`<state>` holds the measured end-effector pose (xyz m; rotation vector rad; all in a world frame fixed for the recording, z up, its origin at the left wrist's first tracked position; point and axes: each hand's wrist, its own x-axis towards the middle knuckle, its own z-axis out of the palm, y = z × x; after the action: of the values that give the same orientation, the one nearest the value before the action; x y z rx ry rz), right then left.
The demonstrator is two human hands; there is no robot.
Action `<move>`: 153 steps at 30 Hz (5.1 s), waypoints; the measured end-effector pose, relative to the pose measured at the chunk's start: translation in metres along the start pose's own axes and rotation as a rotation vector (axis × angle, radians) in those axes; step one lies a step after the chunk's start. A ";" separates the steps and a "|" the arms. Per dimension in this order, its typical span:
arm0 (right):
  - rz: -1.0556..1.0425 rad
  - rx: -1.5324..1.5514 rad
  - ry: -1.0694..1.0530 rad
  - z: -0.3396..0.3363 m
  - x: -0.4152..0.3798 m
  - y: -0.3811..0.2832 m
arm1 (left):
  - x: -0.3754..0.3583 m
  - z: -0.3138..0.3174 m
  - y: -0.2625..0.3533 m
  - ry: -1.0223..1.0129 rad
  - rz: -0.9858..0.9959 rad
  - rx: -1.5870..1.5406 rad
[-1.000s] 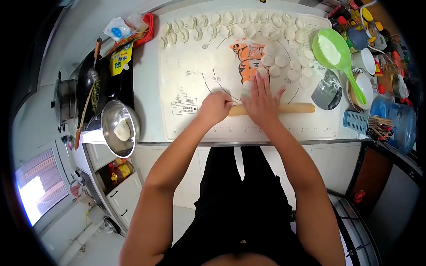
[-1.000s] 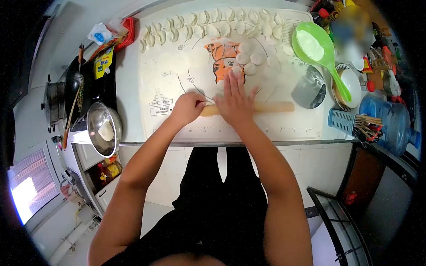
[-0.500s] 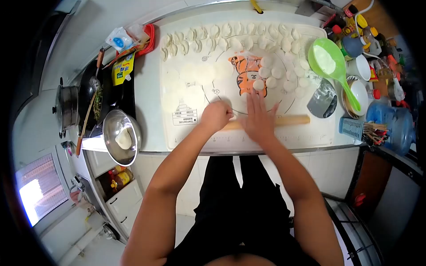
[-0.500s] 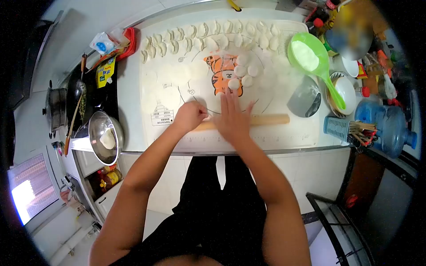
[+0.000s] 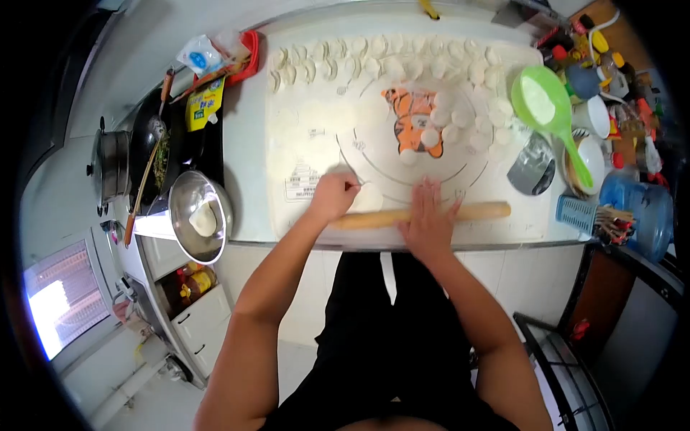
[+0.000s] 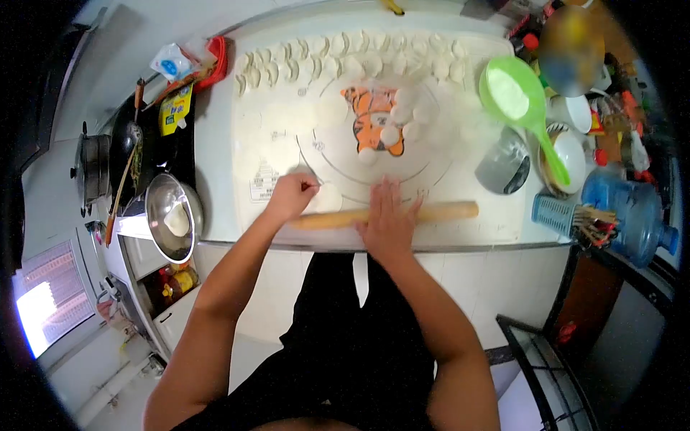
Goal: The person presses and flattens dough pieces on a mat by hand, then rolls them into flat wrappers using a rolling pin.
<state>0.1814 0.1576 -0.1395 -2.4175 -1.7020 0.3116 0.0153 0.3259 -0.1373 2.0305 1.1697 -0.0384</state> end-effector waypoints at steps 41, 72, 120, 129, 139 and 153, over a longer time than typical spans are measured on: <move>-0.003 0.027 0.098 0.012 0.053 -0.008 | -0.010 -0.010 0.010 -0.019 -0.186 -0.074; -0.043 -0.019 -0.014 0.002 -0.069 -0.008 | -0.023 0.007 0.002 -0.024 -0.347 -0.201; -0.107 0.141 0.201 -0.002 -0.040 0.042 | -0.018 -0.053 -0.036 0.529 0.091 0.431; -0.137 0.217 0.274 -0.013 -0.025 0.066 | 0.076 0.068 0.108 0.268 0.633 0.052; -0.145 0.225 0.311 -0.011 -0.033 0.065 | 0.029 0.038 0.040 0.317 0.733 0.183; -0.078 -0.013 0.180 -0.005 -0.013 0.052 | 0.024 0.061 0.072 -0.113 0.488 -0.073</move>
<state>0.2255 0.1278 -0.1467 -2.3026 -1.7177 0.0699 0.1035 0.2847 -0.1457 2.1648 0.5762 0.1277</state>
